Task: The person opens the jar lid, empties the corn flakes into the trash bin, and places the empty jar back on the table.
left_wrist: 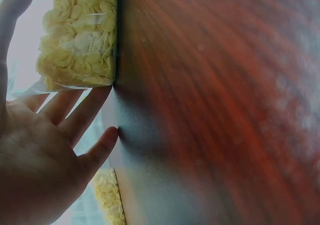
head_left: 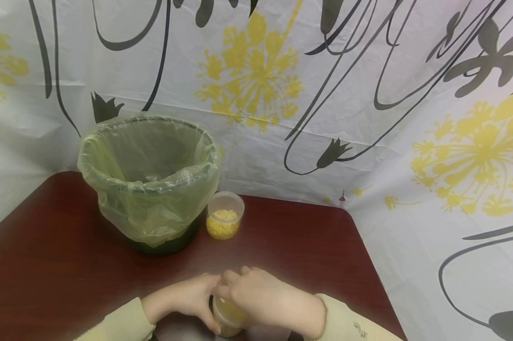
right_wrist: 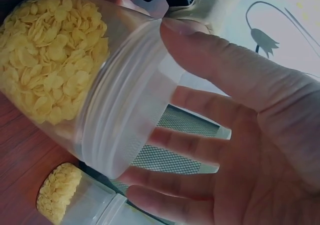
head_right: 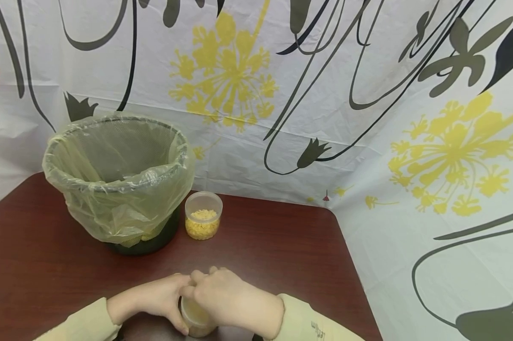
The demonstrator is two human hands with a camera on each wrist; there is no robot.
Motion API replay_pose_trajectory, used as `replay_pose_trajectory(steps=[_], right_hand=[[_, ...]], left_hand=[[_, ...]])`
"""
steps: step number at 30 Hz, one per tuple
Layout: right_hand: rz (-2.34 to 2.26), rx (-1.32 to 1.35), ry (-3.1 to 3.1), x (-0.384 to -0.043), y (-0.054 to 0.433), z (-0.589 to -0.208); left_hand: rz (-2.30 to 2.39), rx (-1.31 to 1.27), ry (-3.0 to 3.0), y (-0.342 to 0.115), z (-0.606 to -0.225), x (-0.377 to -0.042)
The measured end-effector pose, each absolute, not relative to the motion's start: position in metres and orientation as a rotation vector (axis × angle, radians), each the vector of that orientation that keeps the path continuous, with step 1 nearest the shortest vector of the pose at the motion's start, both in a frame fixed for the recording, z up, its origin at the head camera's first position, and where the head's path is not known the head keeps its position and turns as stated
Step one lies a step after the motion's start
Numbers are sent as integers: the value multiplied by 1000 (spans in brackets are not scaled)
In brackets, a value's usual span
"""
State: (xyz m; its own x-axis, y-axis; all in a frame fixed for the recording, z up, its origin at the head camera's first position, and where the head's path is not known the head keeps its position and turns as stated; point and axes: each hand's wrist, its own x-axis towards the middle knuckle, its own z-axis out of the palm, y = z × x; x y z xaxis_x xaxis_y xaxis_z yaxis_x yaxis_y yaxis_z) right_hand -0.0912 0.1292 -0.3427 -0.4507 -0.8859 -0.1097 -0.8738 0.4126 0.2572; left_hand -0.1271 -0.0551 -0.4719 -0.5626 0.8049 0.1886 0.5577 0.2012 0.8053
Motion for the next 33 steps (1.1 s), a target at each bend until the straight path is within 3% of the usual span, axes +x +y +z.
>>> replay_pose_trajectory(steps=[9, 22, 33], right_hand=[[-327, 1595, -2673, -92, 133, -338], [-389, 1168, -2997, -81, 119, -341], [-419, 1162, -2960, -81, 116, -348]], left_hand=[[1325, 1289, 2199, -55, -473, -127], [1348, 1178, 2154, -55, -472, -124], [1347, 1195, 2166, -54, -474, -126]])
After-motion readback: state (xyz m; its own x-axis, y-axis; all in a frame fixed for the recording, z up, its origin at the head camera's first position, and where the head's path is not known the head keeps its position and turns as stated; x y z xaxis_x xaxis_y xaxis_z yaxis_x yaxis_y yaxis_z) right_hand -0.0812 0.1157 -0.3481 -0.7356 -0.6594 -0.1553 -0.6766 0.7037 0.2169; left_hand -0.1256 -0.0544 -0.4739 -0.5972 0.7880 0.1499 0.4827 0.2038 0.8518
